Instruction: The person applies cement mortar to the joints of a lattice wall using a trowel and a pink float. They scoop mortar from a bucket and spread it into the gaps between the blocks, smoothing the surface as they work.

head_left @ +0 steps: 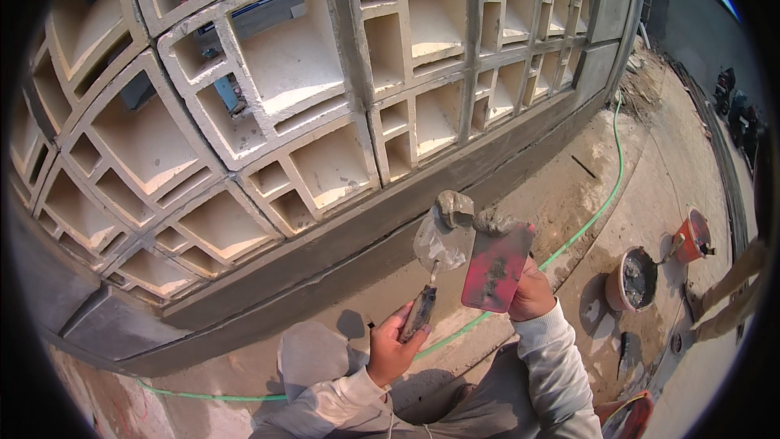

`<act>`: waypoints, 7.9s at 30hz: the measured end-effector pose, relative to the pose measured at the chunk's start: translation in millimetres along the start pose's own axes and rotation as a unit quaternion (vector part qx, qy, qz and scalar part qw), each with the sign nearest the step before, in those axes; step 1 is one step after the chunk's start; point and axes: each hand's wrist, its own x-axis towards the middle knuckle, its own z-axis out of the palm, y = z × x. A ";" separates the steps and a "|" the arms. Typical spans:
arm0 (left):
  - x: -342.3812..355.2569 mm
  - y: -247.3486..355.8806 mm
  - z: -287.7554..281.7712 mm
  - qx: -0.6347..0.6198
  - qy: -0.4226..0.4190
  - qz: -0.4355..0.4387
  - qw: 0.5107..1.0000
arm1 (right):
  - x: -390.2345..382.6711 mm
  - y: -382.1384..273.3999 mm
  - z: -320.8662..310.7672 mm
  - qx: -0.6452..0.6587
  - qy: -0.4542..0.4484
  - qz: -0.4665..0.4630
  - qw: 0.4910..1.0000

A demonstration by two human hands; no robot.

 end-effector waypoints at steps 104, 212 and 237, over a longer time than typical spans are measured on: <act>-73.5 19.0 -88.1 -0.112 -0.005 -0.091 0.990 | 114.0 -68.0 653.8 -0.812 -0.149 -0.430 0.366; -69.2 -18.4 -59.8 -0.054 0.003 -0.059 0.997 | 68.8 -16.3 671.2 -0.873 -0.191 -0.435 -0.110; -71.2 3.4 -68.4 -0.078 -0.037 -0.066 0.994 | 75.5 -21.6 698.9 -0.852 -0.176 -0.465 -0.164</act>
